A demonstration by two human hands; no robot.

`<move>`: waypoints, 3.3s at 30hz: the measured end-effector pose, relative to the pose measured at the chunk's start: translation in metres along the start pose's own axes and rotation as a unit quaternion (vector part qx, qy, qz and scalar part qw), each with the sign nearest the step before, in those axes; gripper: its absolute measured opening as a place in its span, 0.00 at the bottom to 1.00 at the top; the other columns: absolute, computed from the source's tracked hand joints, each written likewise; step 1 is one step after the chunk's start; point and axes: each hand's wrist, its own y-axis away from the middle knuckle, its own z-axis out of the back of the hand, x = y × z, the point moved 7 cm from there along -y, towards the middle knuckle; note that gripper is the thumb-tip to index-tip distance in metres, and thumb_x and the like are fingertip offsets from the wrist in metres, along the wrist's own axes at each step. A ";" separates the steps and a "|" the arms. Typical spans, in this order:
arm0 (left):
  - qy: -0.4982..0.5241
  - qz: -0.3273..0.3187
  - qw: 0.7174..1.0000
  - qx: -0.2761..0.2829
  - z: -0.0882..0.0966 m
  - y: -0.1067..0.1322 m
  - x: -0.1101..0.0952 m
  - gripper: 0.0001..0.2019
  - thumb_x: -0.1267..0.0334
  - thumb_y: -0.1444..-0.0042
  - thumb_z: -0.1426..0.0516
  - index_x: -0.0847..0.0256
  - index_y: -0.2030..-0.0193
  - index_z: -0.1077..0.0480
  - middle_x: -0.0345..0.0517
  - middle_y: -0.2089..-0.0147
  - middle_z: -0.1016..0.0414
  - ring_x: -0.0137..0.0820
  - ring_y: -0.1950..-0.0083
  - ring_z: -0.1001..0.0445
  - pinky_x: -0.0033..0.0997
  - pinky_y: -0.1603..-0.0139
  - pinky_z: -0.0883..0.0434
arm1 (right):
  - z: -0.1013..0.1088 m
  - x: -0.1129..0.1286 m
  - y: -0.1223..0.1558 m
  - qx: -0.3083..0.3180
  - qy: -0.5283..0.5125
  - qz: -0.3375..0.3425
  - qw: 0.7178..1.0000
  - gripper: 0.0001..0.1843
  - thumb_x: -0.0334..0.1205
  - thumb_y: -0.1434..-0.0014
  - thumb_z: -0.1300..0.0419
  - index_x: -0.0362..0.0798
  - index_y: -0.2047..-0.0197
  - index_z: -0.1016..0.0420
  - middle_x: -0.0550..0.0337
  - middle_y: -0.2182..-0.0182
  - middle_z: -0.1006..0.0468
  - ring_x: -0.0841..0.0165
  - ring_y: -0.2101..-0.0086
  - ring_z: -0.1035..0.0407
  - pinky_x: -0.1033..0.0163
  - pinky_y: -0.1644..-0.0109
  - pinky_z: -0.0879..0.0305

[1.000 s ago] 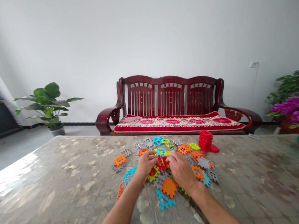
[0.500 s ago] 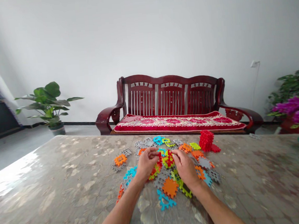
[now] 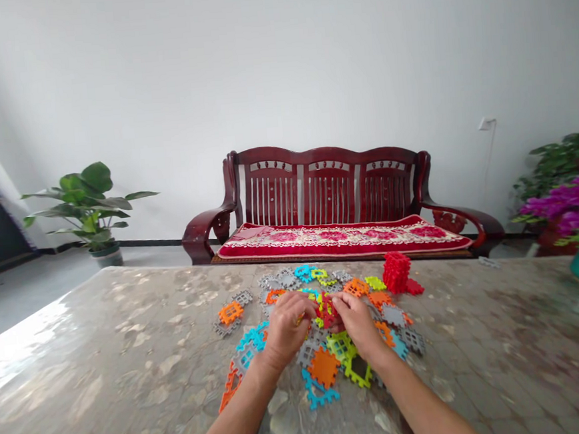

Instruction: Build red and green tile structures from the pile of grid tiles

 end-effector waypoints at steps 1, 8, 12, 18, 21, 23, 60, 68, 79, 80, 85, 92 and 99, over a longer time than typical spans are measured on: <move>0.001 -0.018 1.000 0.000 0.000 0.000 -0.004 0.12 0.75 0.47 0.48 0.55 0.74 0.28 0.43 0.66 0.19 0.34 0.57 0.24 0.38 0.51 0.30 | -0.001 -0.001 0.001 -0.001 -0.028 -0.019 0.999 0.17 0.53 0.47 0.40 0.51 0.62 0.23 0.61 0.74 0.21 0.64 0.76 0.28 0.58 0.72 0.30; -0.028 -0.085 0.996 0.013 -0.007 0.009 -0.014 0.15 0.69 0.37 0.49 0.56 0.74 0.29 0.46 0.64 0.20 0.31 0.59 0.25 0.33 0.55 0.30 | -0.010 -0.008 0.006 0.024 -0.136 -0.074 0.988 0.17 0.50 0.55 0.32 0.50 0.63 0.24 0.61 0.70 0.20 0.64 0.70 0.26 0.59 0.70 0.28; -0.028 -0.107 0.993 0.030 -0.009 0.011 -0.017 0.15 0.66 0.35 0.50 0.56 0.71 0.28 0.46 0.63 0.20 0.31 0.57 0.26 0.32 0.53 0.30 | -0.018 -0.009 0.006 0.052 -0.205 -0.077 0.974 0.21 0.47 0.61 0.28 0.48 0.63 0.24 0.59 0.68 0.19 0.64 0.67 0.26 0.60 0.66 0.28; -0.045 -0.108 0.991 0.059 -0.013 0.012 -0.017 0.13 0.67 0.33 0.52 0.56 0.64 0.27 0.46 0.62 0.21 0.31 0.58 0.27 0.31 0.54 0.31 | -0.018 -0.011 0.001 0.039 -0.218 -0.060 0.973 0.23 0.45 0.64 0.26 0.46 0.64 0.22 0.58 0.68 0.19 0.66 0.67 0.26 0.63 0.63 0.31; -0.066 -0.090 0.992 0.061 -0.012 0.011 -0.012 0.10 0.66 0.34 0.50 0.56 0.60 0.27 0.46 0.60 0.21 0.32 0.57 0.27 0.32 0.53 0.32 | -0.010 -0.011 -0.002 -0.005 -0.190 -0.034 0.981 0.22 0.45 0.63 0.27 0.46 0.63 0.22 0.58 0.68 0.18 0.66 0.68 0.27 0.62 0.62 0.31; -0.091 -0.055 0.993 0.041 -0.007 0.009 -0.005 0.08 0.63 0.35 0.47 0.56 0.58 0.26 0.46 0.59 0.21 0.34 0.55 0.27 0.35 0.51 0.32 | -0.005 -0.010 -0.003 -0.027 -0.172 -0.018 0.985 0.22 0.46 0.62 0.28 0.46 0.62 0.22 0.58 0.68 0.19 0.66 0.68 0.27 0.61 0.62 0.31; 0.411 0.456 0.787 0.066 -0.047 0.027 0.046 0.20 0.63 0.58 0.30 0.63 0.58 0.27 0.43 0.66 0.21 0.27 0.69 0.23 0.22 0.71 0.26 | -0.002 -0.007 -0.009 -0.041 0.015 0.120 0.992 0.14 0.48 0.48 0.39 0.47 0.63 0.23 0.55 0.65 0.20 0.61 0.62 0.27 0.57 0.55 0.31; 0.386 0.472 0.791 0.053 -0.045 0.027 0.045 0.15 0.59 0.53 0.33 0.63 0.61 0.28 0.41 0.68 0.22 0.25 0.72 0.24 0.22 0.73 0.26 | -0.005 -0.008 -0.009 -0.028 0.010 0.106 0.994 0.14 0.48 0.52 0.38 0.47 0.65 0.22 0.55 0.68 0.19 0.62 0.66 0.27 0.57 0.58 0.31; 0.385 0.492 0.780 0.035 -0.041 0.026 0.038 0.15 0.55 0.51 0.34 0.63 0.65 0.29 0.37 0.73 0.25 0.24 0.75 0.27 0.21 0.76 0.28 | -0.013 0.002 -0.001 -0.029 0.056 0.129 0.990 0.12 0.46 0.51 0.39 0.48 0.66 0.21 0.56 0.69 0.19 0.62 0.68 0.26 0.58 0.61 0.31; 0.386 0.494 0.778 0.032 -0.040 0.026 0.038 0.15 0.55 0.52 0.33 0.63 0.65 0.29 0.37 0.74 0.26 0.23 0.75 0.28 0.21 0.76 0.28 | -0.013 0.002 -0.001 -0.027 0.058 0.128 0.990 0.12 0.46 0.50 0.39 0.48 0.65 0.21 0.56 0.69 0.19 0.62 0.68 0.26 0.58 0.61 0.31; 0.394 0.496 0.774 0.006 -0.037 0.026 0.041 0.18 0.53 0.55 0.32 0.62 0.65 0.30 0.36 0.73 0.25 0.24 0.75 0.27 0.20 0.77 0.29 | -0.010 0.004 0.002 -0.053 0.066 0.135 0.987 0.14 0.45 0.50 0.38 0.48 0.61 0.22 0.55 0.64 0.18 0.61 0.64 0.25 0.58 0.57 0.30; 0.408 0.489 0.771 0.000 -0.037 0.027 0.042 0.19 0.52 0.56 0.32 0.62 0.66 0.31 0.37 0.75 0.26 0.24 0.76 0.27 0.21 0.78 0.29 | -0.012 0.007 0.006 -0.060 0.100 0.147 0.982 0.12 0.44 0.49 0.39 0.50 0.62 0.23 0.57 0.67 0.19 0.63 0.66 0.26 0.59 0.60 0.30; 0.417 0.487 0.767 -0.002 -0.041 0.028 0.046 0.19 0.53 0.55 0.32 0.62 0.64 0.31 0.37 0.73 0.25 0.25 0.75 0.25 0.21 0.76 0.28 | -0.011 0.012 0.007 -0.067 0.152 0.192 0.967 0.11 0.39 0.48 0.40 0.49 0.61 0.23 0.55 0.62 0.21 0.63 0.62 0.27 0.59 0.57 0.30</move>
